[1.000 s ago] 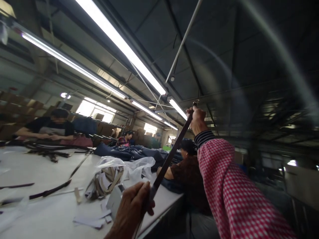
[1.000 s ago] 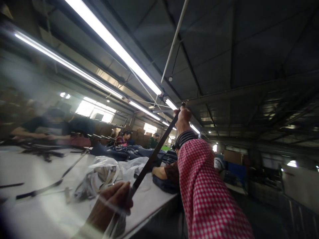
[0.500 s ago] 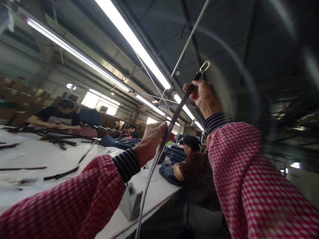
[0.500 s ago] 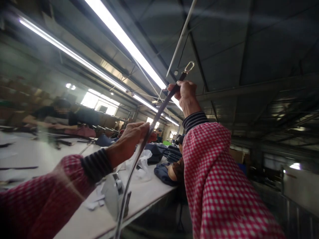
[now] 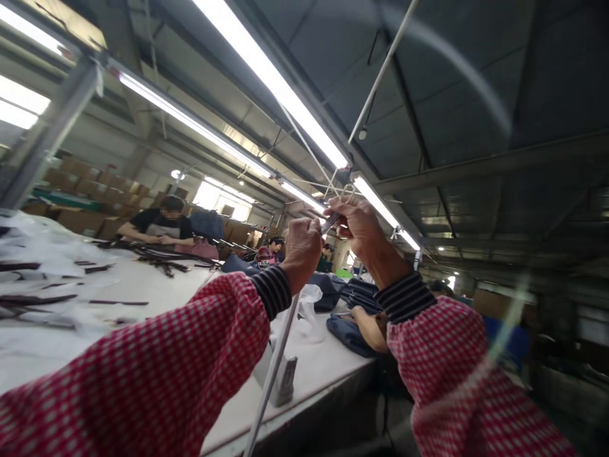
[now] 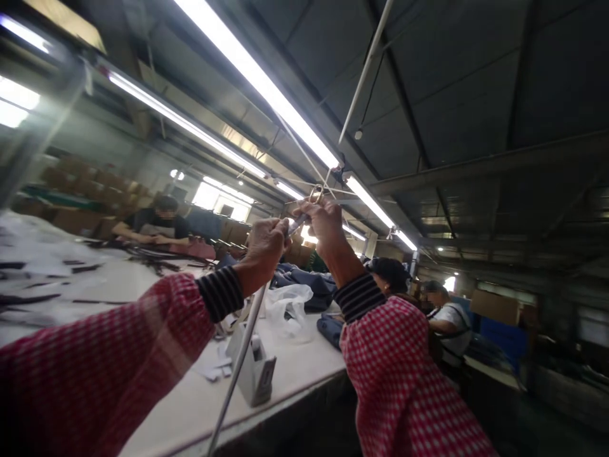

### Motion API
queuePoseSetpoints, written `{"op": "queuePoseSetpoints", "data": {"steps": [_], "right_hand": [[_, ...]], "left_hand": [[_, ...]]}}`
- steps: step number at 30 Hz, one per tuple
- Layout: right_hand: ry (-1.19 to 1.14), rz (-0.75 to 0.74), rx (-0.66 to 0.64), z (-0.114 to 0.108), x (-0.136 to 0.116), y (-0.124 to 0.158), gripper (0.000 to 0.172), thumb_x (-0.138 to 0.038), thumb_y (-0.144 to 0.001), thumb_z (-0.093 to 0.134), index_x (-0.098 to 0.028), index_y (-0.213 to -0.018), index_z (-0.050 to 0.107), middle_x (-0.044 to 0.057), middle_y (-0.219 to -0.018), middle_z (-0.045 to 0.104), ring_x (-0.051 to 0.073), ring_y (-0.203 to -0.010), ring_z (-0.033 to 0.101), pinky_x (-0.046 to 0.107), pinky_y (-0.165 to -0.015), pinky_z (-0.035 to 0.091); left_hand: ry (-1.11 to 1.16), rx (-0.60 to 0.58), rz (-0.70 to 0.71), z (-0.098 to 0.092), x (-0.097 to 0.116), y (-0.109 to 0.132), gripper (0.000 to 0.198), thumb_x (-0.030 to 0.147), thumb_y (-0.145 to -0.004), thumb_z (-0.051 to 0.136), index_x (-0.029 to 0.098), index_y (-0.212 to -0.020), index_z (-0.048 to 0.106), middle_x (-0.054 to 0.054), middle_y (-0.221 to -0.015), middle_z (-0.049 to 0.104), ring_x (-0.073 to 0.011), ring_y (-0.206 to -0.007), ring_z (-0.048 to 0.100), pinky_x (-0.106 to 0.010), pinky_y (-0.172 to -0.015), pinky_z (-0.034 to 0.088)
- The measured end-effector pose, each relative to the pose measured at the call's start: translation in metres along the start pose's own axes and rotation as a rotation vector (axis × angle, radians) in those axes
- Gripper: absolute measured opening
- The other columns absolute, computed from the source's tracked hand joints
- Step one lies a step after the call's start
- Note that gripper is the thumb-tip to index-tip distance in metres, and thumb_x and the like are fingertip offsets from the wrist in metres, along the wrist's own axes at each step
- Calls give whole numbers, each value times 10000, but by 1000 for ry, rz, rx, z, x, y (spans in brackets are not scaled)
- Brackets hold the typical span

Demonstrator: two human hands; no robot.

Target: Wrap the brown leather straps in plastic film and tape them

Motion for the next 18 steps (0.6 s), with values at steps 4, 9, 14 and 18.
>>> {"op": "queuePoseSetpoints", "data": {"steps": [4,9,14,18], "right_hand": [[33,6,-31,7,10,0,227,-353,-891,689,-156,-781,661,6,-587,683,78,-436,506,194,-399,269],[-97,77,-202,25,36,4,368,-533,-866,699,-172,-795,696,48,-793,772,119,-636,631,210,-531,440],[-214,171,-286,39,57,8,356,-486,-925,625,-175,-777,713,39,-783,761,124,-527,580,253,-451,403],[-288,247,-325,48,71,16,377,-475,-970,585,-177,-772,701,24,-783,732,112,-475,534,264,-407,370]], "left_hand": [[-28,5,12,-13,-13,11,380,250,-936,570,182,-563,560,45,-439,529,-95,-386,468,-218,-447,319],[31,-21,-87,-20,-13,7,345,235,-966,526,160,-642,620,9,-510,612,-110,-416,578,-217,-468,426],[116,-101,-199,-33,-13,9,332,279,-946,617,150,-640,629,-32,-597,663,-116,-479,612,-249,-542,504],[177,-238,-204,-41,-18,11,284,159,-852,703,145,-585,608,-6,-575,610,-100,-506,580,-236,-549,470]]}}
Point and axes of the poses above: each hand's wrist, its own y-axis away from the middle knuckle, its own z-axis out of the palm, x = y × z, the point moved 4 cm from there along -y, towards the middle knuckle
